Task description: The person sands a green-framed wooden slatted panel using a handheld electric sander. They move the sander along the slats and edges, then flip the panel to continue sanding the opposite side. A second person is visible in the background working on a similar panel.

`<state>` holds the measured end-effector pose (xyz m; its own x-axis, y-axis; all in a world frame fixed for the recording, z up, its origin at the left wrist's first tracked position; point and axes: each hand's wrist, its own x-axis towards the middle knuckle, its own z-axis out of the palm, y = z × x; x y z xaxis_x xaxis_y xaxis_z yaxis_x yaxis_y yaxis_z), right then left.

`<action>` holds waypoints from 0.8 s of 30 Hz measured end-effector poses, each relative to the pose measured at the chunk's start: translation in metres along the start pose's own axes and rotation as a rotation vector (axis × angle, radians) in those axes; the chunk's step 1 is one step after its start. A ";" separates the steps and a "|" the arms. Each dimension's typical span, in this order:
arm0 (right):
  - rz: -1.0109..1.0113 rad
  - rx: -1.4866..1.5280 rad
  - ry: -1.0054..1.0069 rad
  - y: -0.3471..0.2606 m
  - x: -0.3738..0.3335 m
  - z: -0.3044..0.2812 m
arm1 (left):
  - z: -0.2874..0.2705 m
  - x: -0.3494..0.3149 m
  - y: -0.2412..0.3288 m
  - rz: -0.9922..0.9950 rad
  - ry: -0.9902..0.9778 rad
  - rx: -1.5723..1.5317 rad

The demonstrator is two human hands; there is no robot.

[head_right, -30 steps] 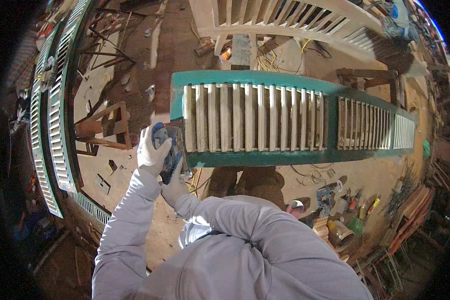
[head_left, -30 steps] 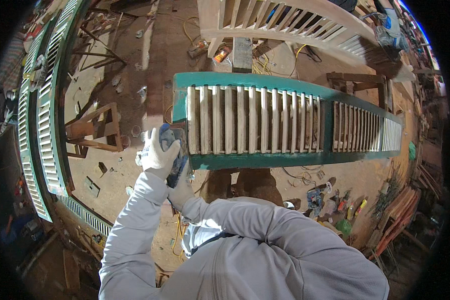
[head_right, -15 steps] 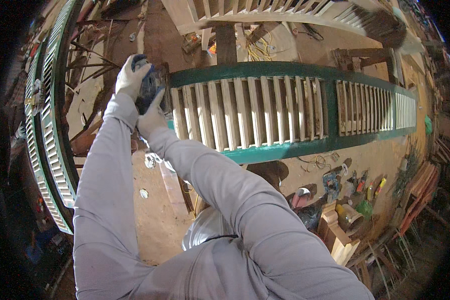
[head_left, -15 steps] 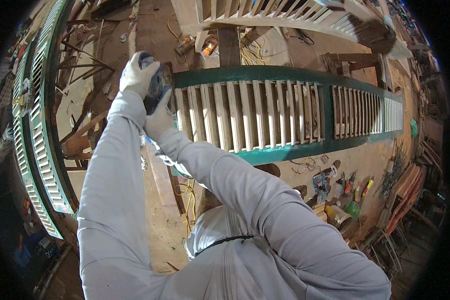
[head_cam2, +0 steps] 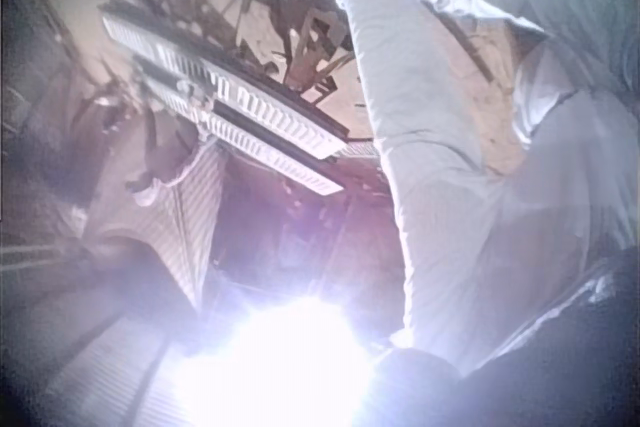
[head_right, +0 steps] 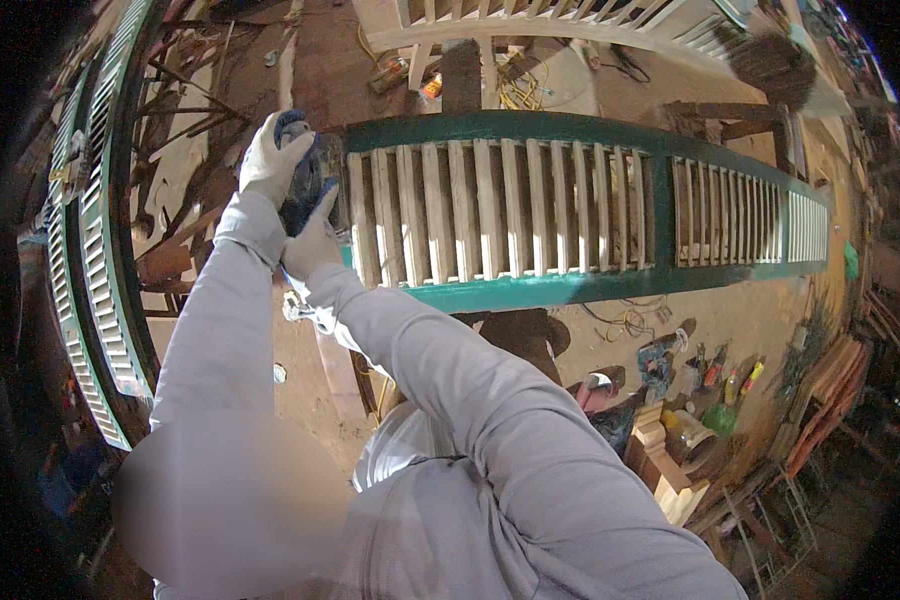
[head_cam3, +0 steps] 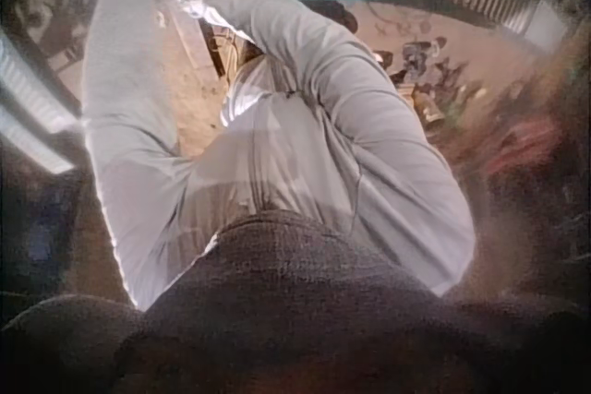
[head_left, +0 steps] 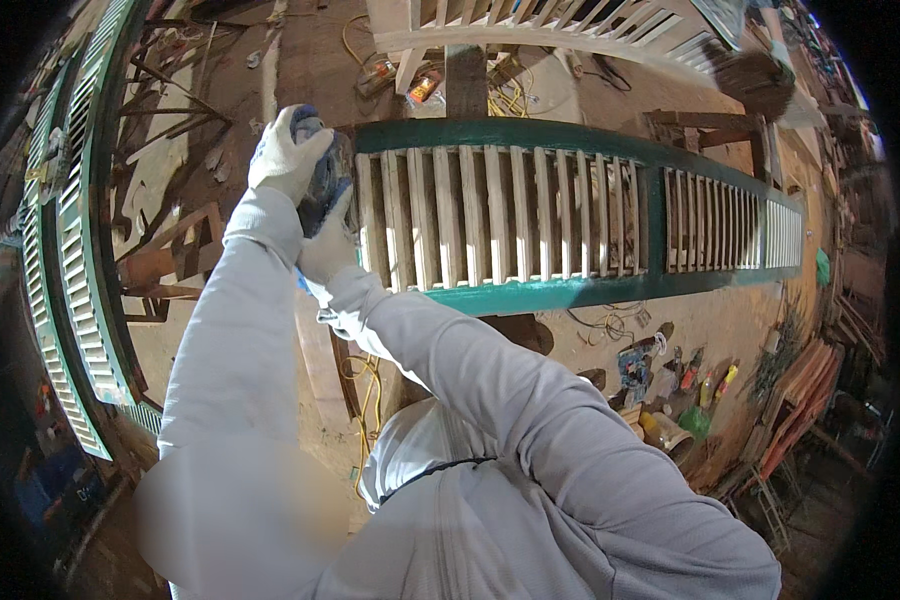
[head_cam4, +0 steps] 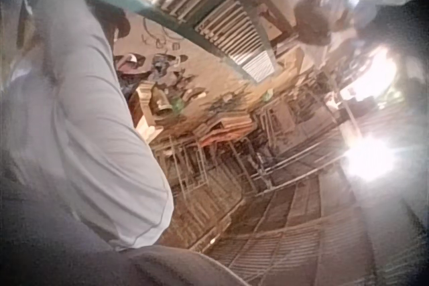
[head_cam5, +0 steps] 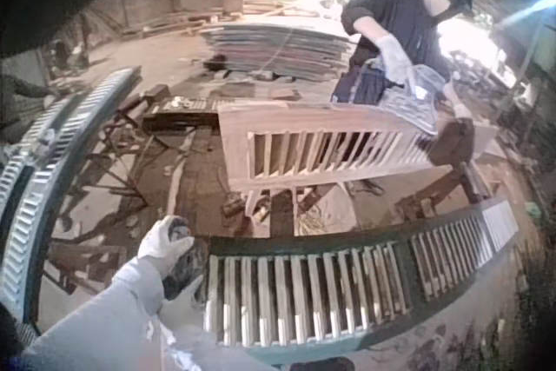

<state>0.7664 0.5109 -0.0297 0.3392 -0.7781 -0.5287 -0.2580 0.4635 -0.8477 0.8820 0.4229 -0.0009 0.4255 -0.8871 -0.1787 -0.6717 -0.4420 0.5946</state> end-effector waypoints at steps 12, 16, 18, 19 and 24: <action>0.088 -0.062 -0.067 0.093 -0.142 0.015 | -0.001 -0.174 -0.011 0.041 0.016 -0.126; 0.015 0.001 -0.056 0.119 -0.156 0.027 | -0.004 -0.192 -0.009 -0.019 -0.054 -0.052; 0.022 0.166 -0.042 0.112 -0.138 0.039 | -0.006 -0.175 -0.007 0.036 -0.037 -0.072; 0.046 0.183 -0.049 0.107 -0.129 0.037 | -0.008 -0.165 -0.002 0.052 -0.014 -0.074; 0.117 0.145 -0.095 0.059 -0.121 0.013 | 0.000 -0.154 -0.007 0.049 0.028 -0.081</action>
<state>0.7221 0.6384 -0.0164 0.4001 -0.6754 -0.6195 -0.1700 0.6095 -0.7743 0.8218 0.5625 0.0225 0.4113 -0.9027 -0.1265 -0.6410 -0.3851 0.6640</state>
